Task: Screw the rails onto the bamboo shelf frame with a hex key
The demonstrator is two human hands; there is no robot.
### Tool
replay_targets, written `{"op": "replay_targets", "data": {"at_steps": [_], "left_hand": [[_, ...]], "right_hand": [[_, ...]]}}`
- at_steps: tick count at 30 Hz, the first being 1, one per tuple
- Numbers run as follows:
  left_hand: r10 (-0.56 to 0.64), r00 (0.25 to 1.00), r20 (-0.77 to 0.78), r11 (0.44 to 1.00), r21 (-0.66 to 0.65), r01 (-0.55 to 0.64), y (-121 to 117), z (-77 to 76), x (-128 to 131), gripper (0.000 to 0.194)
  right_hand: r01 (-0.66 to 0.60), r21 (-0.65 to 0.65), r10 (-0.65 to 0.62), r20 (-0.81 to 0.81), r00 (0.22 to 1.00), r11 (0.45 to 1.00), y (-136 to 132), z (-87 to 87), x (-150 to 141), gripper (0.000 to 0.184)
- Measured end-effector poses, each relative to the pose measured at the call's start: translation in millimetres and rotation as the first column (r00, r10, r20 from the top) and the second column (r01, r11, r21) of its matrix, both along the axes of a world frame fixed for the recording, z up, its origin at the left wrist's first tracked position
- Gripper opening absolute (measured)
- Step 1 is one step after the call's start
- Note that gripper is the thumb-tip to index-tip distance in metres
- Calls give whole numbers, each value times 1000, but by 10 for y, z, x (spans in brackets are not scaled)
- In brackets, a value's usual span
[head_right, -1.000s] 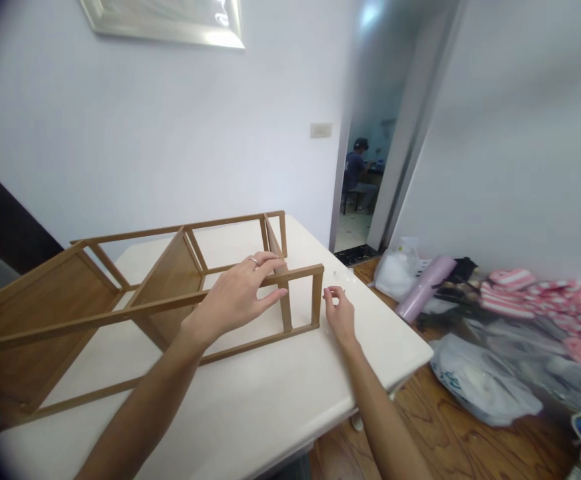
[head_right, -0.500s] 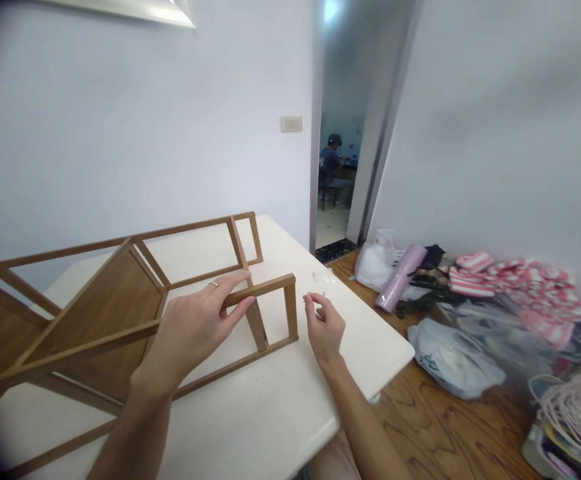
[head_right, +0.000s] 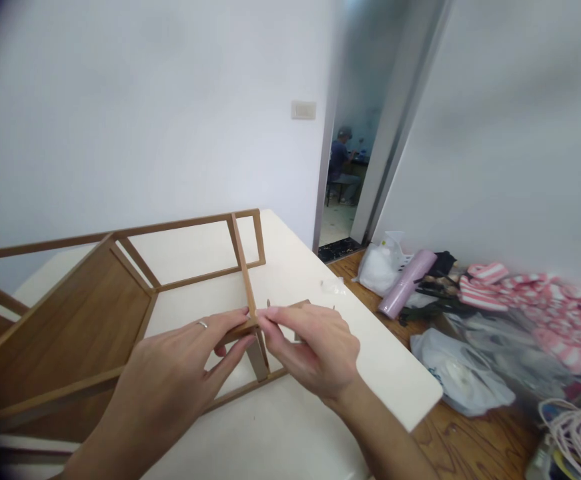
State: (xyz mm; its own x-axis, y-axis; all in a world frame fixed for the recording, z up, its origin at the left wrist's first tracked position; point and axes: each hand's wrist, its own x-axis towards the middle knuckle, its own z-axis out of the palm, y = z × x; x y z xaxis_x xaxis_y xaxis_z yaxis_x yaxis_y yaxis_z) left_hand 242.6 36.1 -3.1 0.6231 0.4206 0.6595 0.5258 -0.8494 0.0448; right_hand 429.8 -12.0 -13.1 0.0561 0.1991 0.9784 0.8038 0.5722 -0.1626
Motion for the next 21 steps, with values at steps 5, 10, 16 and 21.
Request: {"op": "replay_targets", "data": {"at_steps": [5,10,16,21], "left_hand": [[-22,999,39,997,80,19,10,-10,23,22],[-54,998,24,986,160,49,44,-22,12,21],[-105,994,4,975,197,103,84,-103,-46,20],[-132,989,-71,965,219,144,105,-143,-81,22]], "right_hand": [[-83,-29,86,135,987,996,-109,-249,66,34],[-52,-66,65,211,975,996,-113,-471,130,46],[7,-202,40,231,972,979,-227,-540,212,46],[10,-262,63,270,961,965,-319,-606,226,36]]}}
